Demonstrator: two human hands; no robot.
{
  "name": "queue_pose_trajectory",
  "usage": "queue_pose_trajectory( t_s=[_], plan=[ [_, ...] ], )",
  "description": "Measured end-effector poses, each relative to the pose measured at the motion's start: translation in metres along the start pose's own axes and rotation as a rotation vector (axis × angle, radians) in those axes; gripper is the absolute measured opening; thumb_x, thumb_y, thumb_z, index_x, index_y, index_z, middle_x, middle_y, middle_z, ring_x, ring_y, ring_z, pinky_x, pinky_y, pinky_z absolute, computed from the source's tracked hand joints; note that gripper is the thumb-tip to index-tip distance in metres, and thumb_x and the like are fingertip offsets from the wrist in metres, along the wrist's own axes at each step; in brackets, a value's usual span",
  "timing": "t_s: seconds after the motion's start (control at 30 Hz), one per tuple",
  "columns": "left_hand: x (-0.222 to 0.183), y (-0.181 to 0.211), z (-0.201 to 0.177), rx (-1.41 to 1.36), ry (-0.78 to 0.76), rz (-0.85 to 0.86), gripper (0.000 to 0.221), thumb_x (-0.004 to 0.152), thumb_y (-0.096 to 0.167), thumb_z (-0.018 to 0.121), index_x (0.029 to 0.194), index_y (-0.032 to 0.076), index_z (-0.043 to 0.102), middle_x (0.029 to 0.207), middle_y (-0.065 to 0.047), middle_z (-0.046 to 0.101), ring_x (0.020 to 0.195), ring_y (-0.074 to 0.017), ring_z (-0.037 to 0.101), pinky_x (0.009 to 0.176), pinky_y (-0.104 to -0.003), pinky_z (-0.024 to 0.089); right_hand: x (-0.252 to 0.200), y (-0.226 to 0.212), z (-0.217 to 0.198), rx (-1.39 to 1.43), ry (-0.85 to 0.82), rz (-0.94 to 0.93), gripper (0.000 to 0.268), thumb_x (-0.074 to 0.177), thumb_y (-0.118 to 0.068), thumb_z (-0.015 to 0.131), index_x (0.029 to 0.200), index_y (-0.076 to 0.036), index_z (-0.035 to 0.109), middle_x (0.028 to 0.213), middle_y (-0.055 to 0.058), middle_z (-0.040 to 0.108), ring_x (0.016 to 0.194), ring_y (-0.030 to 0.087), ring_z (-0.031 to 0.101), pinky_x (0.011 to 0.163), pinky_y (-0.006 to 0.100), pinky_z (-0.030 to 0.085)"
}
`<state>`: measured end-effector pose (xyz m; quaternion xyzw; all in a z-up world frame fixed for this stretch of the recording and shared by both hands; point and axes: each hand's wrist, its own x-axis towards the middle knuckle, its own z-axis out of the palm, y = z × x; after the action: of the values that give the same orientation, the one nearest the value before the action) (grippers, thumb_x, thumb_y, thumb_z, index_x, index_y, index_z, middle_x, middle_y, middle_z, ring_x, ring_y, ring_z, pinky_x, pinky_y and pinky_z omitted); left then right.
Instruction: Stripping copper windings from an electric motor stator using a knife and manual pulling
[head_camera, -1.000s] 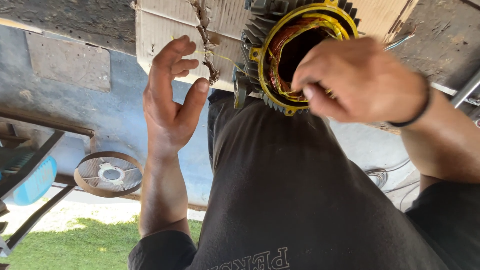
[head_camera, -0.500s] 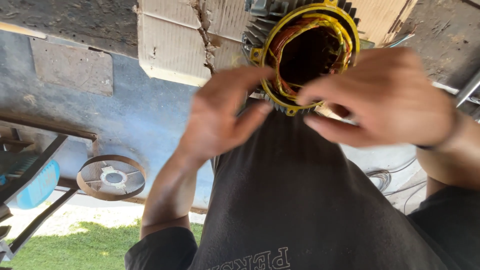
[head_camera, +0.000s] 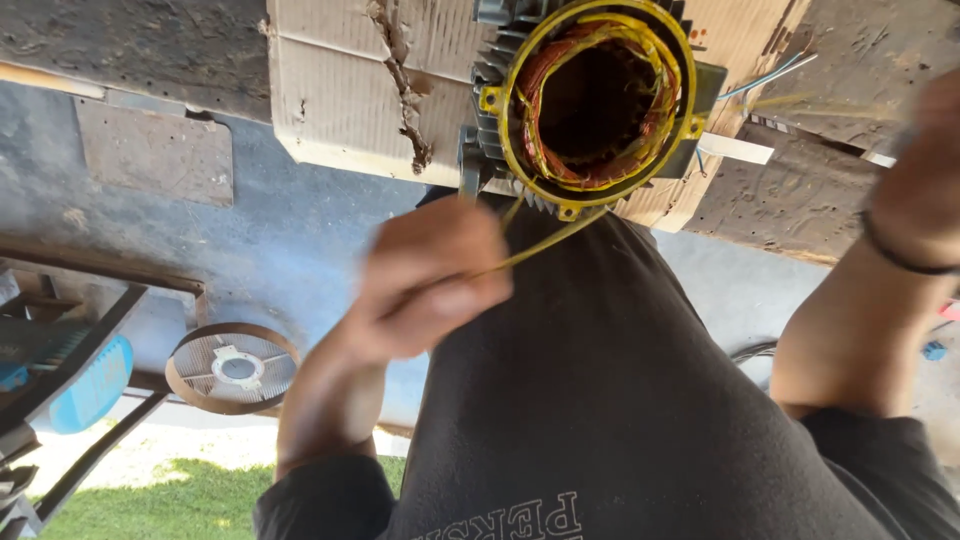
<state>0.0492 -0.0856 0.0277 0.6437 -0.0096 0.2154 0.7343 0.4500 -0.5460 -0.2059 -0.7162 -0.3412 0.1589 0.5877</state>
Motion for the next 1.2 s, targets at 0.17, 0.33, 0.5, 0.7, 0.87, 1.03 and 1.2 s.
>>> queue_pose_trajectory(
  t_s=[0.17,0.33,0.5,0.7,0.87,1.03,1.2],
  plan=[
    [-0.087,0.025,-0.013,0.036,0.352,-0.073,0.026,0.108,0.028,0.052,0.093,0.009,0.061,0.065,0.002,0.051,0.06,-0.0134,0.047,0.062,-0.032,0.038,0.009,-0.151,0.166,-0.778,-0.285,-0.04,0.032,0.103,0.007,0.083,0.132,0.008,0.071,0.123,0.022,0.074,0.105,0.029,0.067,0.087,0.041,0.054],
    [-0.14,0.028,0.005,0.369,0.563,-0.787,0.024,0.101,0.006,0.052,0.118,0.001,0.067,0.06,0.001,0.039,0.051,-0.0072,0.029,0.05,-0.027,0.023,-0.019,-0.124,0.184,-1.042,-0.361,-0.025,0.051,0.097,-0.03,0.079,0.14,-0.004,0.069,0.128,0.02,0.065,0.111,0.042,0.061,0.087,0.053,0.047],
    [-0.141,-0.004,0.028,0.919,0.089,-0.935,0.028,0.097,0.049,0.062,0.105,0.028,0.078,0.049,0.003,0.054,0.048,-0.0152,0.059,0.054,-0.036,0.043,-0.013,-0.089,0.162,-1.158,-0.424,-0.009,0.035,0.081,-0.015,0.087,0.113,-0.018,0.074,0.111,0.005,0.074,0.103,0.033,0.064,0.085,0.044,0.046],
    [-0.152,0.0,0.045,0.772,0.241,-0.534,0.039,0.103,0.018,0.064,0.069,0.012,0.043,0.056,-0.001,0.035,0.05,-0.0163,0.031,0.049,-0.035,0.027,-0.018,-0.084,0.148,-0.729,-0.49,0.384,0.011,0.115,-0.007,0.062,0.11,0.001,0.055,0.103,0.021,0.074,0.092,0.034,0.074,0.071,0.043,0.056],
    [-0.159,-0.007,0.033,0.787,0.183,-0.433,0.046,0.105,0.021,0.065,0.071,0.012,0.034,0.059,0.001,0.032,0.05,-0.0135,0.033,0.047,-0.035,0.025,-0.033,-0.175,0.197,-0.216,0.018,0.007,0.012,0.125,-0.009,0.043,0.13,0.001,0.04,0.088,0.019,0.049,0.073,0.03,0.053,0.069,0.044,0.049],
    [-0.17,-0.025,0.012,0.912,0.047,-0.351,0.044,0.105,0.03,0.063,0.072,0.014,0.039,0.06,-0.001,0.044,0.05,-0.0196,0.046,0.047,-0.042,0.032,-0.043,-0.231,0.284,-0.775,-0.15,-0.563,0.018,0.106,-0.003,0.066,0.09,0.002,0.072,0.117,0.026,0.065,0.113,0.048,0.06,0.104,0.06,0.039],
    [-0.166,-0.015,-0.012,0.804,0.075,-0.3,0.046,0.102,0.032,0.061,0.062,0.017,0.044,0.047,-0.002,0.044,0.047,-0.025,0.06,0.046,-0.034,0.045,-0.053,-0.248,0.356,-1.408,-0.333,-0.571,0.013,0.111,-0.032,0.058,0.109,-0.034,0.071,0.076,-0.014,0.048,0.072,0.007,0.064,0.053,0.026,0.056]
  ],
)
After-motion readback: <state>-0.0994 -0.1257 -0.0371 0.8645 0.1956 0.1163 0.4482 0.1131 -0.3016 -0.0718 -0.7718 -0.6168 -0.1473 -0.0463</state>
